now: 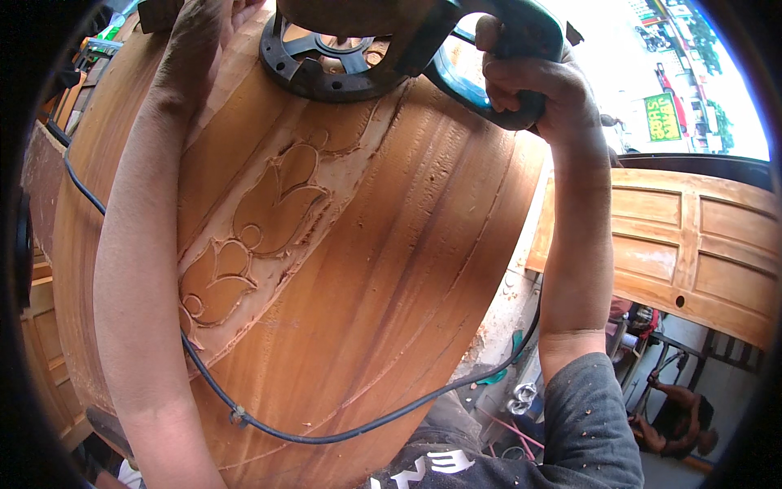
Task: The person carves decorative floral patterns into a large wooden surface using a handheld power router.
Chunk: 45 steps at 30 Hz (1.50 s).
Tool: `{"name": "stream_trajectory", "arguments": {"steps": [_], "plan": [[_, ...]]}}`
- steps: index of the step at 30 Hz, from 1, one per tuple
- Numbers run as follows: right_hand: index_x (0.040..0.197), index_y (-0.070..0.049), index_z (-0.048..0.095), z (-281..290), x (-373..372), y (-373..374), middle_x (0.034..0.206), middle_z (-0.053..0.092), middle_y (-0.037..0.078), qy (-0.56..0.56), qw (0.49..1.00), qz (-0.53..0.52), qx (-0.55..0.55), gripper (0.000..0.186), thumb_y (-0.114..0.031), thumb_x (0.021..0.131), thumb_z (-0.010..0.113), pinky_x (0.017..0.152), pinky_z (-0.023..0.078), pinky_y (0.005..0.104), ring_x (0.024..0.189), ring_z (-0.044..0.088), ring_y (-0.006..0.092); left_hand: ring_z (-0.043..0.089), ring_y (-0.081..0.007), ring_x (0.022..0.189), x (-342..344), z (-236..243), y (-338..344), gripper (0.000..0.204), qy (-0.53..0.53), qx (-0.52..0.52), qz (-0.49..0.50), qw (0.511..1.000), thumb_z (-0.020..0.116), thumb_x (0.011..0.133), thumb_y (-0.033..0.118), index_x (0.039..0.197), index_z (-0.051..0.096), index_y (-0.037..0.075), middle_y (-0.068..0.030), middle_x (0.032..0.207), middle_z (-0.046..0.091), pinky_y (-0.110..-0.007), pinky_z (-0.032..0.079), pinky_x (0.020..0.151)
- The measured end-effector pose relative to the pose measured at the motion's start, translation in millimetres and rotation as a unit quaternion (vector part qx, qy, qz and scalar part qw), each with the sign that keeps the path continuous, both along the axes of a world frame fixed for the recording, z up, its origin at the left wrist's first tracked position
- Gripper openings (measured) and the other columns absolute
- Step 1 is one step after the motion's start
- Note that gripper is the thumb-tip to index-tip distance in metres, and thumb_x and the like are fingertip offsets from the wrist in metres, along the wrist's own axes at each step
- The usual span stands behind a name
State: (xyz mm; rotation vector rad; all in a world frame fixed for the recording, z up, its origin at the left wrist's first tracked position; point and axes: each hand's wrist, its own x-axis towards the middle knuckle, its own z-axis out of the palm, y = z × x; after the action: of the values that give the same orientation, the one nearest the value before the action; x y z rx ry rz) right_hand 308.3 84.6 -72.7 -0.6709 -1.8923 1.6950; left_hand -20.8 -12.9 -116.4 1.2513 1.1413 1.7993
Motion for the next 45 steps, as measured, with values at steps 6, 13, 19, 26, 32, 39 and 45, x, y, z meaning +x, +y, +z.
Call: {"name": "stream_trajectory", "arguments": {"steps": [6,13,19,26,32,39,45], "plan": [[0.113,0.002,0.066,0,-4,-4,0.077,0.062,0.006,0.003,1.000,0.002,0.004,0.032,-0.006,0.082,0.069,0.054,0.044,0.0258,0.056,0.056,0.0130,0.057,-0.0161,0.114,-20,-3,21,0.072,-0.019,-0.033,-0.029,0.999,0.056,0.096,0.072,0.134,0.061,0.011,-0.0028,0.124,0.062,-0.034,0.042,0.105],[0.112,0.000,0.066,2,-4,-7,0.075,0.059,0.004,-0.006,1.000,-0.007,0.017,0.030,-0.008,0.083,0.069,0.055,0.045,0.0257,0.055,0.055,0.0119,0.058,-0.0158,0.113,8,13,8,0.071,0.001,-0.032,0.035,0.999,0.054,0.097,0.073,0.133,0.063,0.012,-0.0018,0.123,0.064,-0.036,0.041,0.104],[0.111,0.000,0.066,6,-6,-10,0.074,0.058,0.003,-0.014,0.999,-0.017,0.023,0.030,-0.009,0.083,0.069,0.056,0.045,0.0257,0.055,0.054,0.0112,0.060,-0.0151,0.109,-16,5,27,0.067,0.012,-0.031,-0.011,0.999,0.052,0.098,0.072,0.131,0.064,0.014,-0.0009,0.121,0.067,-0.035,0.042,0.100],[0.109,0.002,0.060,6,-13,-13,0.068,0.052,0.003,-0.027,0.999,-0.040,0.021,0.032,-0.008,0.080,0.069,0.056,0.045,0.0271,0.054,0.052,0.0121,0.060,-0.0148,0.108,-23,0,32,0.066,0.002,-0.039,-0.022,0.999,0.052,0.099,0.071,0.130,0.064,0.014,-0.0005,0.119,0.067,-0.035,0.042,0.098],[0.110,0.000,0.067,2,-8,-9,0.074,0.059,0.004,-0.005,1.000,-0.021,0.005,0.028,-0.008,0.083,0.069,0.057,0.046,0.0260,0.056,0.054,0.0111,0.060,-0.0148,0.108,-25,2,36,0.066,0.001,-0.040,-0.026,0.999,0.052,0.099,0.071,0.130,0.064,0.014,-0.0006,0.119,0.067,-0.035,0.042,0.098],[0.112,0.001,0.067,1,-9,-9,0.074,0.059,0.004,-0.002,0.999,-0.041,0.003,0.029,-0.005,0.083,0.068,0.058,0.046,0.0263,0.056,0.053,0.0109,0.061,-0.0149,0.108,-25,1,40,0.066,0.000,-0.039,-0.030,0.999,0.053,0.099,0.070,0.130,0.064,0.014,-0.0007,0.119,0.067,-0.035,0.043,0.098],[0.111,0.001,0.067,2,-11,-8,0.075,0.060,0.004,0.008,0.999,-0.039,-0.008,0.029,-0.004,0.083,0.068,0.057,0.046,0.0262,0.055,0.053,0.0112,0.061,-0.0150,0.108,-27,-1,43,0.065,-0.003,-0.036,-0.034,0.999,0.053,0.099,0.070,0.130,0.064,0.014,-0.0008,0.119,0.067,-0.035,0.043,0.098]]}}
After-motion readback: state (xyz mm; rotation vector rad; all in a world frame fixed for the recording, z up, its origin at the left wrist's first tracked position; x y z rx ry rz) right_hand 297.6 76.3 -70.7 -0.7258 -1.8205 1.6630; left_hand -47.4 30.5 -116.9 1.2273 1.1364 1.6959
